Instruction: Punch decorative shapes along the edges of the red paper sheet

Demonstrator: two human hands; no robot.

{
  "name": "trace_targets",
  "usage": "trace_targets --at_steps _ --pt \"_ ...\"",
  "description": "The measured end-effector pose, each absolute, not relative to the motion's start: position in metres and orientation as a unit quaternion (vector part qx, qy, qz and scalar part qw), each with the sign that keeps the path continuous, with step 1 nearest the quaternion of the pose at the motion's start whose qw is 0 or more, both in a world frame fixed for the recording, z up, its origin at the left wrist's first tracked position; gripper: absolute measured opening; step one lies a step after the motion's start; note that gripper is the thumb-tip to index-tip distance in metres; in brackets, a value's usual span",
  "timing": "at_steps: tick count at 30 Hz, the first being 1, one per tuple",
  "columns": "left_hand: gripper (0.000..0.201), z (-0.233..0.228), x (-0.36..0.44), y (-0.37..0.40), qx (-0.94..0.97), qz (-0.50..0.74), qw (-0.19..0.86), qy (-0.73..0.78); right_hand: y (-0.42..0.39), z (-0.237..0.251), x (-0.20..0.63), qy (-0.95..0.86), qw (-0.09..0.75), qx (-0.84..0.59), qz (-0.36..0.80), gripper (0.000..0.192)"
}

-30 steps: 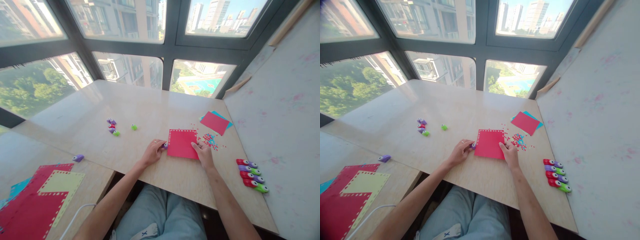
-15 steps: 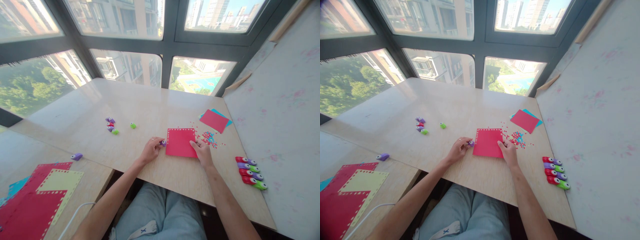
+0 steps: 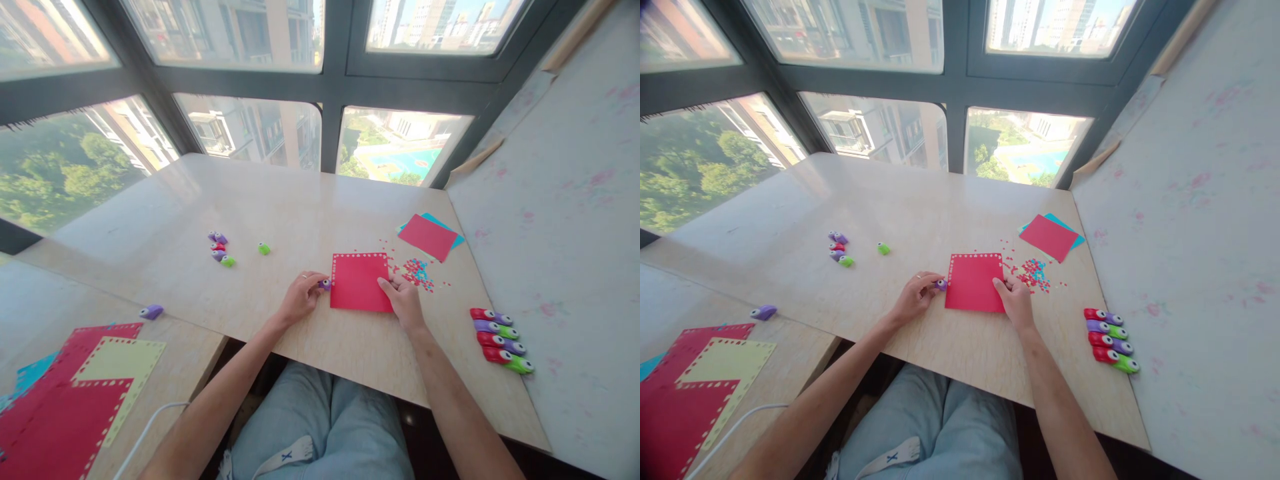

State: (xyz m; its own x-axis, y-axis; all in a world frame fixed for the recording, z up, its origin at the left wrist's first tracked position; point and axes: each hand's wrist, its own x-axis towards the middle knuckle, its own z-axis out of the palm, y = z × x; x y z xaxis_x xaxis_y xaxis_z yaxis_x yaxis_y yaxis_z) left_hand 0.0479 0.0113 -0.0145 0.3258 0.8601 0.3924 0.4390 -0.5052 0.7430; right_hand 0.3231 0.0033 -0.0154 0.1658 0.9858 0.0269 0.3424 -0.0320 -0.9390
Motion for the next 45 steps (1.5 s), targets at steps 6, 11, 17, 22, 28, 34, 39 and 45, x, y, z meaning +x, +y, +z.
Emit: trace_targets --at_steps 6,11,17,22,28,34,39,45 --pt "0.029 -0.0149 0.0475 0.0112 0.747 0.413 0.288 0.434 0.0029 -0.0132 0.3218 -0.531 0.445 -0.624 0.361 0.035" --pt "0.026 -0.0141 0.0475 0.0106 0.737 0.418 0.313 0.429 0.0032 -0.0131 0.3205 -0.52 0.452 -0.625 0.367 0.034" --pt "0.028 -0.0135 0.0475 0.0101 0.734 0.414 0.318 0.434 0.0028 -0.0144 0.3205 -0.501 0.463 -0.616 0.393 0.039" --pt "0.026 -0.0141 0.0476 0.0097 0.728 0.413 0.327 0.438 0.0025 -0.0123 0.3202 -0.47 0.482 -0.598 0.434 0.041" --pt "0.025 -0.0145 0.0475 0.0097 0.728 0.413 0.325 0.44 0.0022 -0.0095 0.319 -0.456 0.487 -0.591 0.453 0.038" --pt "0.025 -0.0135 0.0476 0.0096 0.726 0.416 0.328 0.438 0.002 -0.0078 0.3189 -0.49 0.466 -0.614 0.408 0.037" --pt "0.025 -0.0125 0.0475 0.0095 0.73 0.414 0.322 0.438 0.0023 -0.0106 0.3203 -0.519 0.452 -0.624 0.37 0.036" --pt "0.027 -0.0138 0.0472 0.0095 0.722 0.418 0.33 0.443 0.003 -0.0137 0.3213 -0.521 0.454 -0.622 0.37 0.036"
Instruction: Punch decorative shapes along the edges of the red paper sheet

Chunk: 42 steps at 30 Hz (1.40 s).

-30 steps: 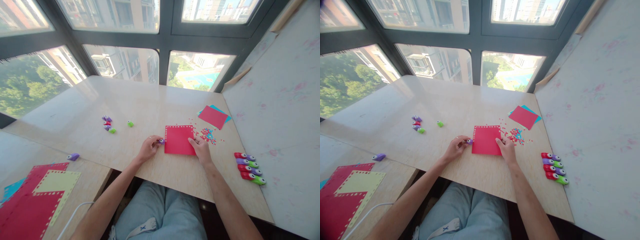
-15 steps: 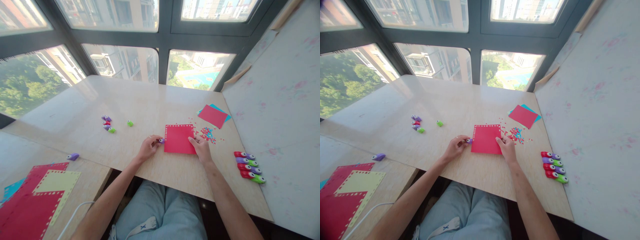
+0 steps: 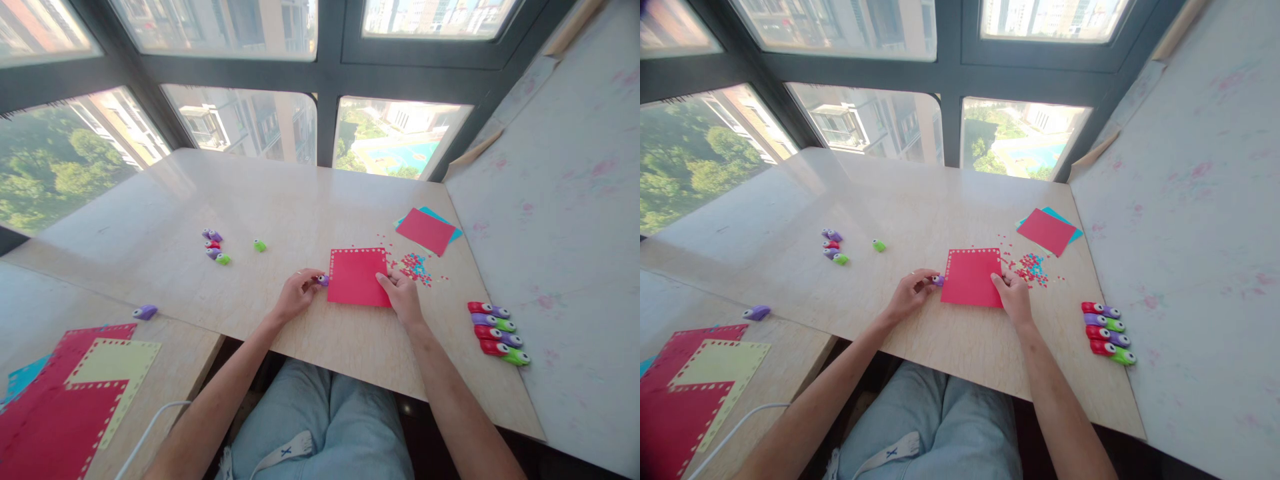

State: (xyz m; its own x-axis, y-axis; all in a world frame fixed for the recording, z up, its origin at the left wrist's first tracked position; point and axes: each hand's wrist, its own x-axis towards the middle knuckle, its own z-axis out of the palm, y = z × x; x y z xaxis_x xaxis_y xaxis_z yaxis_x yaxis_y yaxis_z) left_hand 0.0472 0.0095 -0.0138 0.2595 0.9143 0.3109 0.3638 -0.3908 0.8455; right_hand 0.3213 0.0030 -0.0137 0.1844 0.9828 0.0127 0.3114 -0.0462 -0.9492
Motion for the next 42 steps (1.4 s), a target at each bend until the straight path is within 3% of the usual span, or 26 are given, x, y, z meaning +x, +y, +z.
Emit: trace_targets --at_steps 19,35,42 --pt "0.024 -0.0144 0.0472 0.0093 0.72 0.418 0.338 0.439 0.0024 -0.013 0.3208 -0.52 0.453 -0.626 0.363 0.035" --pt "0.024 -0.0109 0.0464 0.0092 0.776 0.375 0.282 0.421 0.0007 -0.0067 0.3178 -0.532 0.438 -0.63 0.358 0.034" --pt "0.024 -0.0073 0.0459 0.0085 0.784 0.364 0.28 0.419 0.0002 -0.0046 0.3162 -0.515 0.435 -0.606 0.422 0.036"
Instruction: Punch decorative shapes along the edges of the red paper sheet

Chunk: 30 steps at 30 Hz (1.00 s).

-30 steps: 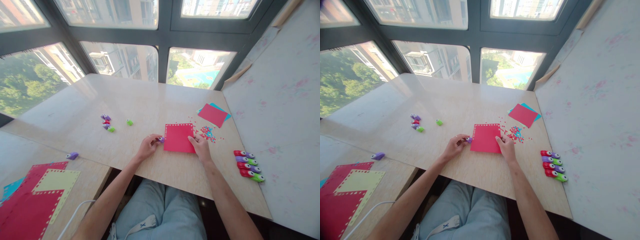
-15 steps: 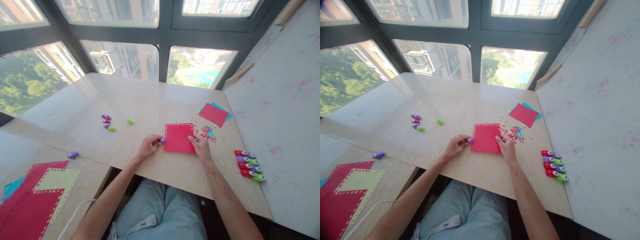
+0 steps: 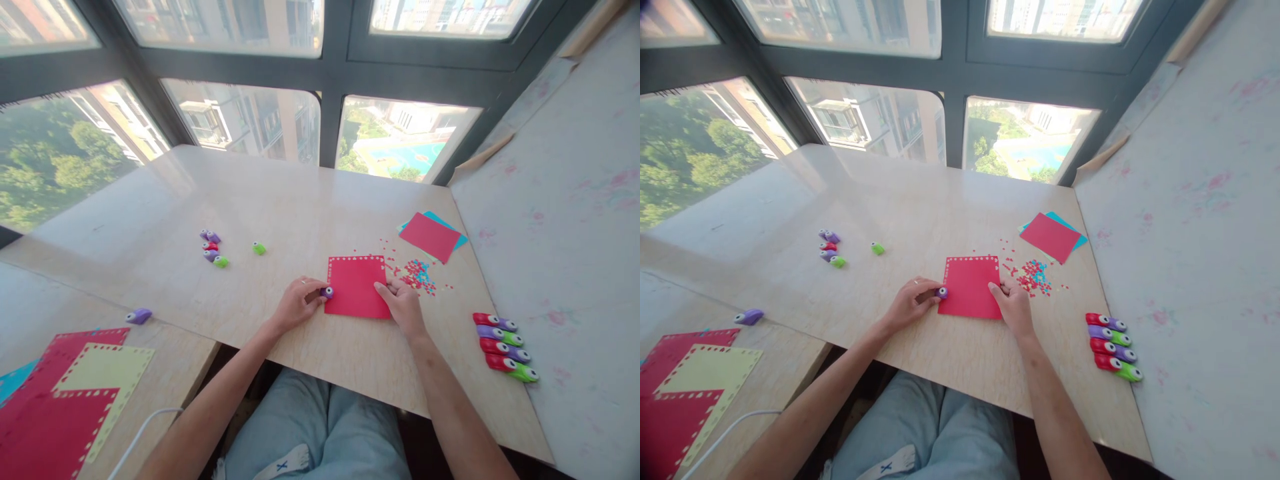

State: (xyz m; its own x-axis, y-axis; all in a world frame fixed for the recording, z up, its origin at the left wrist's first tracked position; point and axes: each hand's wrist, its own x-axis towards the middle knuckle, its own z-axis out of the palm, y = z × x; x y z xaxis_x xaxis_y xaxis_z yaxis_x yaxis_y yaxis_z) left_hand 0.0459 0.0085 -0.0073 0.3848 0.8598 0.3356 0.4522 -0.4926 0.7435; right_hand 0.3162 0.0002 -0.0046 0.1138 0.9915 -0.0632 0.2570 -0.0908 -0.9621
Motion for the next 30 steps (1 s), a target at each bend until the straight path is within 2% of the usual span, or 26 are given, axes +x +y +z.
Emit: trace_targets --at_steps 4,9,12,17,30 --pt "0.027 -0.005 0.046 0.007 0.775 0.364 0.286 0.43 -0.002 -0.004 0.316 -0.476 0.435 -0.583 0.495 0.04" --pt "0.026 0.0 0.045 0.005 0.694 0.408 0.358 0.473 -0.003 0.001 0.321 -0.419 0.428 -0.549 0.583 0.052" --pt "0.021 0.003 0.044 0.008 0.635 0.414 0.387 0.525 -0.005 0.001 0.327 -0.403 0.412 -0.581 0.575 0.056" --pt "0.034 0.011 0.048 0.021 0.628 0.372 0.388 0.564 -0.01 0.0 0.329 -0.38 0.41 -0.634 0.535 0.057" --pt "0.031 0.015 0.052 0.03 0.664 0.319 0.371 0.566 -0.012 0.008 0.314 -0.422 0.395 -0.7 0.42 0.039"
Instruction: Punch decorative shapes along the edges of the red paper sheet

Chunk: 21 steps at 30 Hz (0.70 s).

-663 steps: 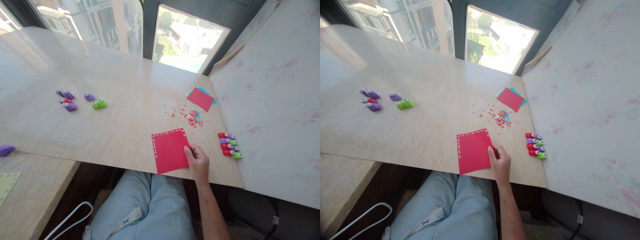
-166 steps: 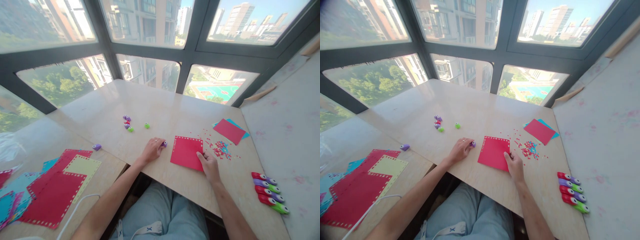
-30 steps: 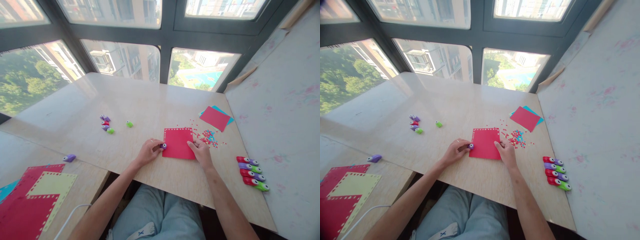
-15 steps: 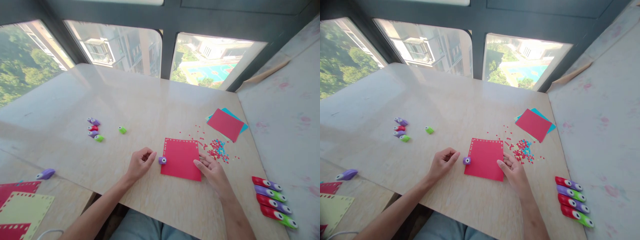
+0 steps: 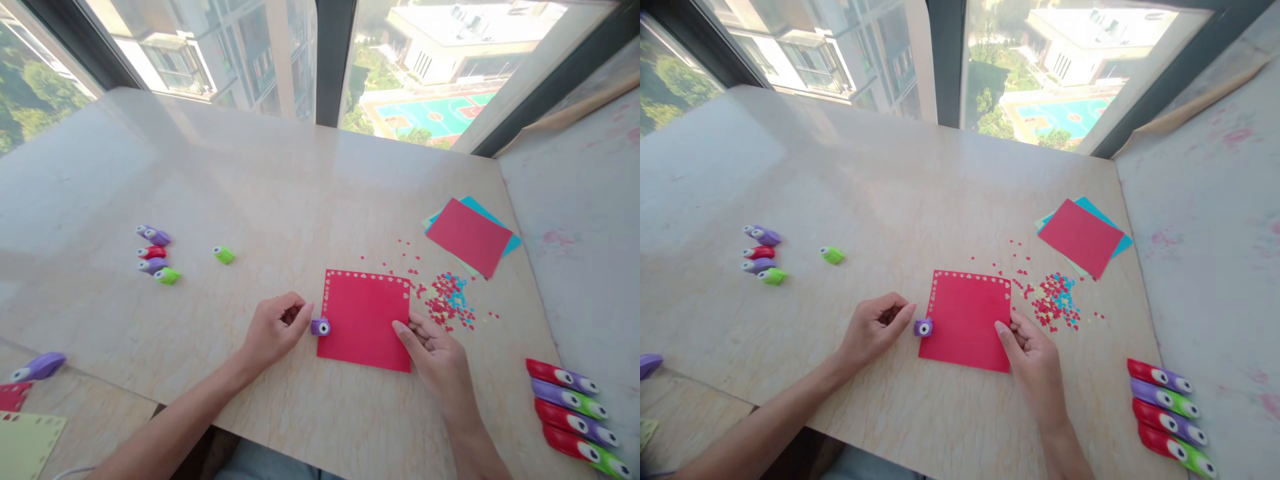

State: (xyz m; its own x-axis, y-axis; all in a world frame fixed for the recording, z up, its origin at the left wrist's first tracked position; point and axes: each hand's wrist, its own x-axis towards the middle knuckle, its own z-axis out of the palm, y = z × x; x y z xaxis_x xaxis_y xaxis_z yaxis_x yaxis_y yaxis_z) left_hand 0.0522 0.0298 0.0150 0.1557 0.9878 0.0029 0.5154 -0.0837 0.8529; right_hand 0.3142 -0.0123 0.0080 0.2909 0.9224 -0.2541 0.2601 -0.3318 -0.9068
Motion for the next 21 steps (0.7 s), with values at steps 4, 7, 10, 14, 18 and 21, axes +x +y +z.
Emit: trace_targets --at_steps 4,7,10,14,18,21 --pt "0.03 0.013 0.051 0.029 0.672 0.316 0.369 0.559 -0.011 0.012 0.312 -0.422 0.398 -0.707 0.406 0.036" --pt "0.029 0.012 0.05 0.028 0.676 0.317 0.368 0.555 -0.009 0.014 0.311 -0.417 0.397 -0.715 0.397 0.035" --pt "0.028 0.012 0.049 0.027 0.677 0.316 0.37 0.552 -0.009 0.015 0.311 -0.418 0.388 -0.722 0.39 0.034" --pt "0.026 0.013 0.048 0.025 0.681 0.294 0.389 0.547 -0.011 0.016 0.314 -0.418 0.376 -0.727 0.394 0.035" --pt "0.026 0.017 0.047 0.027 0.672 0.253 0.429 0.547 -0.013 0.015 0.316 -0.407 0.371 -0.733 0.401 0.035" --pt "0.034 0.023 0.042 0.033 0.652 0.216 0.479 0.546 -0.013 0.012 0.317 -0.403 0.365 -0.738 0.4 0.037"
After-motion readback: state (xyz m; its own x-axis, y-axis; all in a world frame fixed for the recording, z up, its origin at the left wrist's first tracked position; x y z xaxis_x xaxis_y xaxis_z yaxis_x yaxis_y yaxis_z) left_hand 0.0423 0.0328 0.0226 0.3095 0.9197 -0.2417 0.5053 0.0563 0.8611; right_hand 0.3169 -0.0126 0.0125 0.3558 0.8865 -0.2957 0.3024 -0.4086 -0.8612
